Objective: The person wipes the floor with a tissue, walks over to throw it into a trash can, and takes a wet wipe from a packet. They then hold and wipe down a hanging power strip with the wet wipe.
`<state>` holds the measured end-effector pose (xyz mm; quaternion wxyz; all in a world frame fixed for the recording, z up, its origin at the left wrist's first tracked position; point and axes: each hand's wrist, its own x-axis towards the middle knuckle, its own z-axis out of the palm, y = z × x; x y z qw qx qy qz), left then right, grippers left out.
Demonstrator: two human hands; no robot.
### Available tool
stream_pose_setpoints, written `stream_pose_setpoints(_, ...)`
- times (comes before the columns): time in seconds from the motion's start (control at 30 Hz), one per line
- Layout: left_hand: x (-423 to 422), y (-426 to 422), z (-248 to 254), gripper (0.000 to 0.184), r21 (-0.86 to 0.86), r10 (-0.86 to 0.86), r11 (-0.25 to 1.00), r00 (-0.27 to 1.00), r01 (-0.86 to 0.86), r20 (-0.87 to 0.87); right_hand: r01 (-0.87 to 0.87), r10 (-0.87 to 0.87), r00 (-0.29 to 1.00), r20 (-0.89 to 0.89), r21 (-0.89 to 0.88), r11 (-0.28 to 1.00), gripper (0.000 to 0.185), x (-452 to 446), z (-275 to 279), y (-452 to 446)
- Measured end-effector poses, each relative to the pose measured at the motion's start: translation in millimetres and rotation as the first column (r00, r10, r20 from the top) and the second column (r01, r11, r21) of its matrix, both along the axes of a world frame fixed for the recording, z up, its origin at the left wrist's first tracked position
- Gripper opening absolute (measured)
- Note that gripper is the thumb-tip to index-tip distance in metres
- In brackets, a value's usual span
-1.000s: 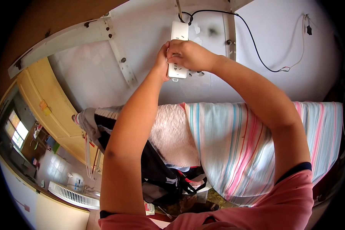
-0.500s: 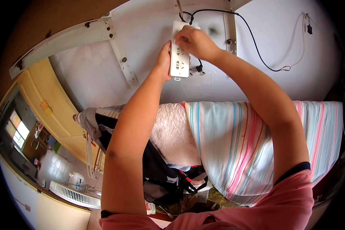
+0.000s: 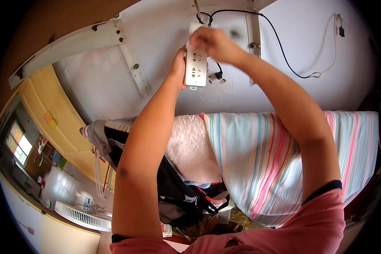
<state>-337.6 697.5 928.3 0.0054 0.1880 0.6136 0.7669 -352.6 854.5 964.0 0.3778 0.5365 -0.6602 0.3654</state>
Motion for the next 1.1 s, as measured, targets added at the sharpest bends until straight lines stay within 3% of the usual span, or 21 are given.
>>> stream_pose_setpoints(0.03,-4.9,-3.6,0.0,0.059,-0.003,-0.079,0.997,0.997,0.079,-0.015,0.061,-0.042,0.958,0.283,-0.062,0.996,0.013,15.8,12.7,10.4)
stream_pose_setpoints(0.07,-9.9,-5.7,-0.8,0.061,-0.006,-0.158,0.987,0.987,0.158,-0.032,0.16,-0.136,0.945,0.297,-0.058,0.985,0.014,11.0,17.6,16.8)
stream_pose_setpoints(0.1,-7.7,-3.8,-0.5,0.061,-0.007,-0.16,0.987,0.987,0.16,-0.033,0.135,-0.132,0.968,0.214,0.001,0.991,0.01,7.5,13.1,21.9)
stream_pose_setpoints(0.17,-3.7,0.0,0.9,0.063,0.049,-0.073,0.996,0.997,0.073,0.01,0.12,-0.126,0.984,0.128,0.057,0.991,0.008,-0.6,6.0,27.2)
stream_pose_setpoints(0.23,-3.3,0.4,0.1,0.062,0.042,-0.077,0.996,0.997,0.077,0.001,-0.034,0.013,0.915,0.403,0.044,0.998,0.006,12.3,1.7,23.2)
stream_pose_setpoints(0.27,-2.9,0.0,-0.2,0.062,0.037,-0.078,0.996,0.997,0.079,-0.011,-0.034,0.013,0.915,0.403,0.045,0.998,0.006,11.7,0.7,20.3)
stream_pose_setpoints(0.37,-2.8,-0.4,-1.3,0.058,0.041,-0.015,0.999,1.0,0.015,0.002,0.064,-0.067,0.995,0.079,0.041,0.997,0.007,5.2,-5.8,13.2)
stream_pose_setpoints(0.4,-4.3,-0.9,-2.2,0.058,0.041,-0.015,0.999,1.0,0.014,0.002,0.064,-0.067,0.995,0.079,0.04,0.997,0.007,7.1,-6.8,12.5)
stream_pose_setpoints(0.47,-7.2,-3.7,-3.1,0.054,0.055,-0.035,0.998,0.999,0.035,0.008,0.161,-0.154,0.986,-0.061,0.143,0.976,0.01,12.0,-11.5,10.0)
stream_pose_setpoints(0.6,-4.0,-2.3,-1.4,0.053,0.103,0.062,0.993,0.998,-0.064,0.019,0.091,-0.115,0.992,0.05,0.341,0.936,0.01,22.7,-13.7,8.3)
stream_pose_setpoints(0.67,-5.1,-3.4,-2.3,0.053,0.04,0.034,0.999,0.999,-0.033,-0.032,0.125,-0.128,0.992,-0.009,0.3,0.946,0.01,10.8,-11.8,6.3)
stream_pose_setpoints(0.73,-6.6,-5.0,-2.2,0.052,0.041,-0.019,0.999,1.0,0.019,-0.017,0.125,-0.126,0.992,0.011,0.078,0.989,0.01,5.2,-7.4,5.6)
stream_pose_setpoints(0.8,-3.8,-3.0,-1.0,0.051,0.028,-0.046,0.999,0.999,0.046,-0.021,0.162,-0.161,0.987,-0.014,0.091,0.983,0.009,8.4,-9.1,6.6)
stream_pose_setpoints(0.83,-0.8,0.3,1.1,0.051,0.03,-0.048,0.998,0.999,0.049,-0.026,0.11,-0.113,0.994,0.003,0.195,0.975,0.008,14.5,-11.6,8.0)
stream_pose_setpoints(0.9,5.3,5.2,3.6,0.05,0.111,0.08,0.99,0.996,-0.085,0.047,0.029,-0.039,0.999,0.022,0.33,0.944,0.008,21.5,-14.6,8.5)
stream_pose_setpoints(0.93,3.4,3.1,2.7,0.05,0.11,0.082,0.99,0.996,-0.086,0.047,0.027,-0.037,0.999,0.022,0.329,0.944,0.008,19.2,-13.3,8.5)
stream_pose_setpoints(1.03,-4.7,-3.9,-1.3,0.051,0.006,-0.065,0.998,0.997,0.065,-0.052,0.155,-0.159,0.986,0.046,0.078,0.985,0.008,8.4,-5.4,8.8)
stream_pose_setpoints(1.1,-3.7,-2.5,-1.6,0.052,0.031,-0.031,0.999,0.999,0.032,-0.032,0.104,-0.11,0.993,0.038,0.149,0.983,0.008,9.8,-8.0,8.2)
